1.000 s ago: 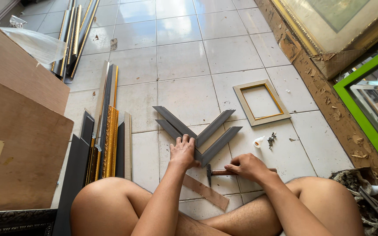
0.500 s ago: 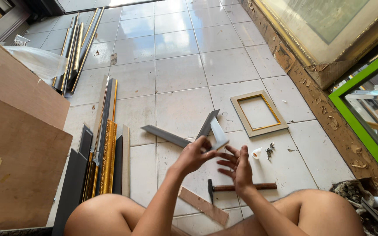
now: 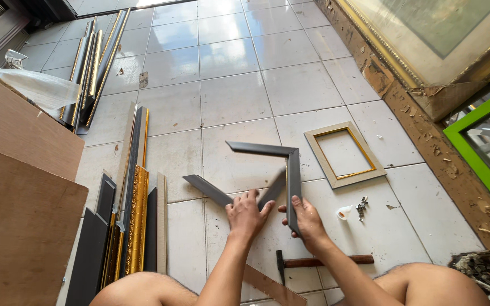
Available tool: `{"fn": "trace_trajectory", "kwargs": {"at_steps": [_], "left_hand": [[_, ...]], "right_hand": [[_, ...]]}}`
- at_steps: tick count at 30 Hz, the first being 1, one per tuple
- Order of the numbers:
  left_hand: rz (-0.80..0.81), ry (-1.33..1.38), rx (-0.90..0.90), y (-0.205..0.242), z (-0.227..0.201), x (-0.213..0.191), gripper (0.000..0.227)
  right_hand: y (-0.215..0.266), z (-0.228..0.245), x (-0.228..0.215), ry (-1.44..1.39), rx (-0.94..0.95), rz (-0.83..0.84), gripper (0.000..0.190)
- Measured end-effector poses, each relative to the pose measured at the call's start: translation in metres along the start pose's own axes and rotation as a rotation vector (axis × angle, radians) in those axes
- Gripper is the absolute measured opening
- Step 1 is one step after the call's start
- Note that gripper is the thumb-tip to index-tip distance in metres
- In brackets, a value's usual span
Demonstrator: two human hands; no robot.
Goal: The person assembles a picture frame by joining four mitered frame pieces on the floor. They apply glue to the corners, press the joints together, and use a hammer to tap the corners for alignment. The person completes the rectangular frame and sets it on the floor.
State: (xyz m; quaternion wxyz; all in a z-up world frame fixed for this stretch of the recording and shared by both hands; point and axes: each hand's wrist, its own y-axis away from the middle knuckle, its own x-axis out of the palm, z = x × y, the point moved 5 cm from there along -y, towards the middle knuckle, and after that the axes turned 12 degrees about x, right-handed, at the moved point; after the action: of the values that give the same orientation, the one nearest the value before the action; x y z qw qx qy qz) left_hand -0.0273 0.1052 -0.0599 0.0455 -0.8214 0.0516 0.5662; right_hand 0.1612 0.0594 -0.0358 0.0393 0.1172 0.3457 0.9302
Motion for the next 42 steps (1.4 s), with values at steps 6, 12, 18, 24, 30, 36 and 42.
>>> {"fn": "trace_trajectory", "kwargs": {"at_steps": [6,12,18,24,30,36,42], "left_hand": [[0.3,0.02,0.203,0.018,-0.011,-0.018,0.043],[0.303,-0.157,0.143,0.015,0.04,-0.018,0.039],[0.193,0.053,0.329,0.034,-0.022,-0.037,0.043],[0.13,0.251,0.279,0.038,-0.025,-0.022,0.042],[0.096,0.238,0.321,0.036,-0.027,-0.024,0.038],[0.063,0.226,0.317,0.035,-0.028,-0.02,0.036],[0.07,0.227,0.302,0.032,-0.031,-0.02,0.037]], "right_hand": [[-0.021,0.019,-0.011,-0.081,0.044,0.058,0.046],[-0.079,-0.002,-0.044,-0.224,0.107,0.048,0.034],[-0.016,0.001,-0.036,0.113,-0.006,-0.087,0.078],[-0.027,0.002,-0.047,0.493,-0.108,-0.189,0.053],[-0.041,0.002,-0.051,0.761,-0.222,-0.292,0.045],[-0.048,0.007,-0.042,0.693,-0.244,-0.257,0.043],[-0.035,0.026,-0.019,1.16,-0.346,-0.313,0.041]]}}
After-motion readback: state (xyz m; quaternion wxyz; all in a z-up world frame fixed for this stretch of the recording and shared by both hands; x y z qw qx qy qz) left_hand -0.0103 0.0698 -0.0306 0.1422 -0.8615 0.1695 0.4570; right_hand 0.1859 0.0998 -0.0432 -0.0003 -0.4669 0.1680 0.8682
